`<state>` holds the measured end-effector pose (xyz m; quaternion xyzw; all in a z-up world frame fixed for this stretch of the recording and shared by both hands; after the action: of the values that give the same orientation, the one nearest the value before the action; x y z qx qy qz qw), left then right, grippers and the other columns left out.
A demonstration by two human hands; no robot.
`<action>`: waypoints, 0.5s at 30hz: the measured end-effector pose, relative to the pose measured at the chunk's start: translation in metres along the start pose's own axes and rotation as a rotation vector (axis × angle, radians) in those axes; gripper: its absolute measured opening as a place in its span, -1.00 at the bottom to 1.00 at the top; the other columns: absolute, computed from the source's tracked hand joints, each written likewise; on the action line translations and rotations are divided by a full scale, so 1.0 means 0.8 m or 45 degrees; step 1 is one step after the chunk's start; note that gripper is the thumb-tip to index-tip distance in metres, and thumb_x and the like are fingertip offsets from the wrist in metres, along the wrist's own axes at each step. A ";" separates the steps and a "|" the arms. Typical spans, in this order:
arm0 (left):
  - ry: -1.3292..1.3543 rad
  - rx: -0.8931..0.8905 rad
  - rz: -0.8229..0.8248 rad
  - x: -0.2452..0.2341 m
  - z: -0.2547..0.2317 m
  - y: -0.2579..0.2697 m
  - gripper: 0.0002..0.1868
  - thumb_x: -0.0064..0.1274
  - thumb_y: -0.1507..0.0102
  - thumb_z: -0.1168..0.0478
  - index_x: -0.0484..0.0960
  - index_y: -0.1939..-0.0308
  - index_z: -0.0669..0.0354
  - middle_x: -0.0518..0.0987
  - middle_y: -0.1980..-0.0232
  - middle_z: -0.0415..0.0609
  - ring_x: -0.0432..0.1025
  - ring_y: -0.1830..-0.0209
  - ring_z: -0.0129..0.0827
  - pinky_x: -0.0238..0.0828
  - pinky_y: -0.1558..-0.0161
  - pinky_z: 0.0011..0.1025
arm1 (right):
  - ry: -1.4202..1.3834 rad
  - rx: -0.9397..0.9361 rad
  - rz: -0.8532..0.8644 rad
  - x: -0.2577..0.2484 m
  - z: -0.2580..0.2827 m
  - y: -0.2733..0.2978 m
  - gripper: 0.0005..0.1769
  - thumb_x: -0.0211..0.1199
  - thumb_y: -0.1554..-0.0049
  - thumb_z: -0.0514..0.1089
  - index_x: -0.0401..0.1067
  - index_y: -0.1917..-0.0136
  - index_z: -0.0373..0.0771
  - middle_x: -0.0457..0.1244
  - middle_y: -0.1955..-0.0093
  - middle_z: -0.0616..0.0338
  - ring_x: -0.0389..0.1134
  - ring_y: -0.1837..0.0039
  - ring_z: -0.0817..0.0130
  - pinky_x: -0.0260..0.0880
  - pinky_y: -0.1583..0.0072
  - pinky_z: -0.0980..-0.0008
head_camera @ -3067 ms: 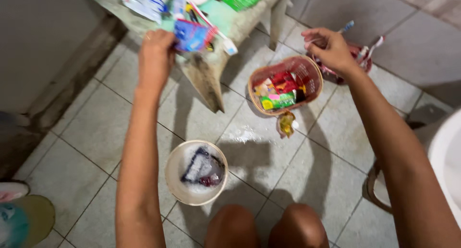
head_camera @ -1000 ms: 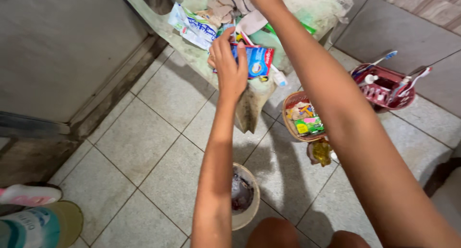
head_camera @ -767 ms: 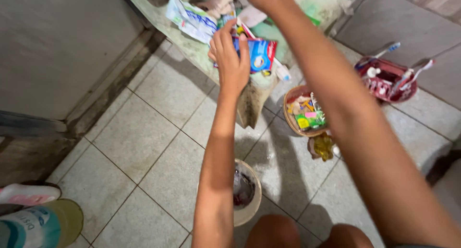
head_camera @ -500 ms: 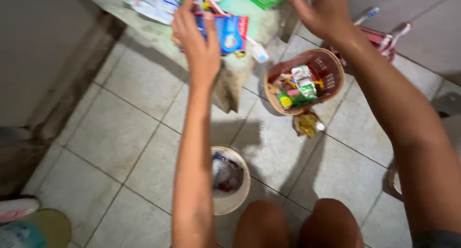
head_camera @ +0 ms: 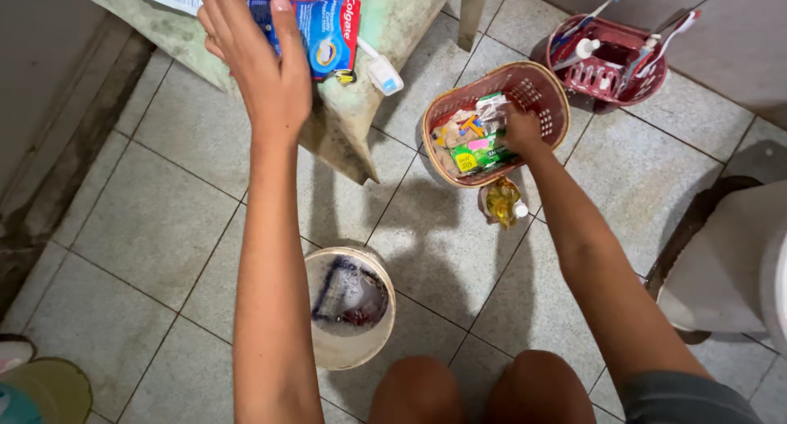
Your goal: The person kneels on the bathroom floor and organizes toiletries from a basket onto a nearby stool. They handle items such as toothpaste, toothbrushes, and small bottles, placing them in a more orderly arrangement.
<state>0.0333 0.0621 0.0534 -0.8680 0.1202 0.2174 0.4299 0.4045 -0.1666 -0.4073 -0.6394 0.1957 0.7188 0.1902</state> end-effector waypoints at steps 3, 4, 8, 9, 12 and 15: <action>-0.011 0.009 -0.015 -0.001 0.002 0.002 -0.64 -0.14 -0.58 0.13 0.27 -0.36 0.28 0.35 -0.26 0.05 0.22 -0.34 -0.12 0.02 -0.40 -0.10 | -0.048 0.062 -0.085 -0.021 0.012 0.003 0.15 0.70 0.39 0.00 0.18 -0.39 -0.11 0.42 0.03 -0.07 0.39 -0.12 -0.24 0.36 -0.10 -0.20; -0.019 0.013 -0.013 -0.001 0.002 0.003 -0.64 -0.14 -0.58 0.13 0.27 -0.35 0.28 0.35 -0.26 0.05 0.22 -0.33 -0.13 0.03 -0.40 -0.10 | -0.155 0.126 0.015 -0.021 0.011 0.004 0.14 0.68 0.28 -0.03 0.14 -0.46 -0.13 0.41 0.03 -0.13 0.40 -0.08 -0.22 0.37 -0.11 -0.14; -0.031 0.005 -0.005 -0.001 0.002 0.001 -0.67 -0.12 -0.59 0.13 0.30 -0.32 0.25 0.35 -0.22 0.05 0.25 -0.30 -0.15 0.06 -0.38 -0.14 | -0.629 0.077 0.094 -0.064 0.031 0.012 -0.11 0.56 0.14 -0.18 0.28 -0.43 -0.15 0.40 0.02 -0.15 0.42 -0.04 -0.11 0.41 -0.10 0.00; -0.014 -0.011 -0.008 -0.002 0.002 0.000 -0.69 -0.10 -0.61 0.12 0.31 -0.31 0.24 0.36 -0.20 0.04 0.26 -0.29 -0.16 0.07 -0.38 -0.15 | -0.643 -0.041 0.005 -0.091 0.037 0.016 -0.24 0.53 0.09 -0.21 0.35 -0.36 -0.16 0.40 -0.02 -0.14 0.44 -0.04 -0.07 0.43 -0.11 0.04; 0.022 -0.016 -0.016 -0.004 -0.003 -0.001 -0.70 -0.09 -0.62 0.13 0.31 -0.31 0.24 0.37 -0.17 0.03 0.28 -0.27 -0.17 0.08 -0.36 -0.17 | -0.656 -0.281 -0.230 -0.171 0.039 0.035 -0.54 0.47 -0.02 -0.27 0.51 -0.20 -0.23 0.40 -0.09 -0.12 0.46 -0.03 0.01 0.46 -0.10 0.13; 0.044 0.015 -0.045 -0.007 -0.003 -0.004 -0.67 -0.09 -0.59 0.16 0.32 -0.36 0.26 0.37 -0.15 0.04 0.28 -0.23 -0.18 0.10 -0.33 -0.15 | -0.672 -0.213 -0.404 -0.231 0.015 0.059 -0.65 0.48 -0.10 -0.27 0.52 -0.15 -0.32 0.40 -0.05 -0.12 0.44 -0.01 0.02 0.43 -0.06 0.16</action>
<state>0.0302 0.0622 0.0596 -0.8710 0.1135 0.1942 0.4367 0.3900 -0.2045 -0.2206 -0.4667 -0.0223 0.8349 0.2909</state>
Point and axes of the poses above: each hand's wrist, its own y-axis away from the middle knuckle, its own x-axis out of the palm, z = x × y, the point moved 10 cm from there along -y, towards the middle knuckle
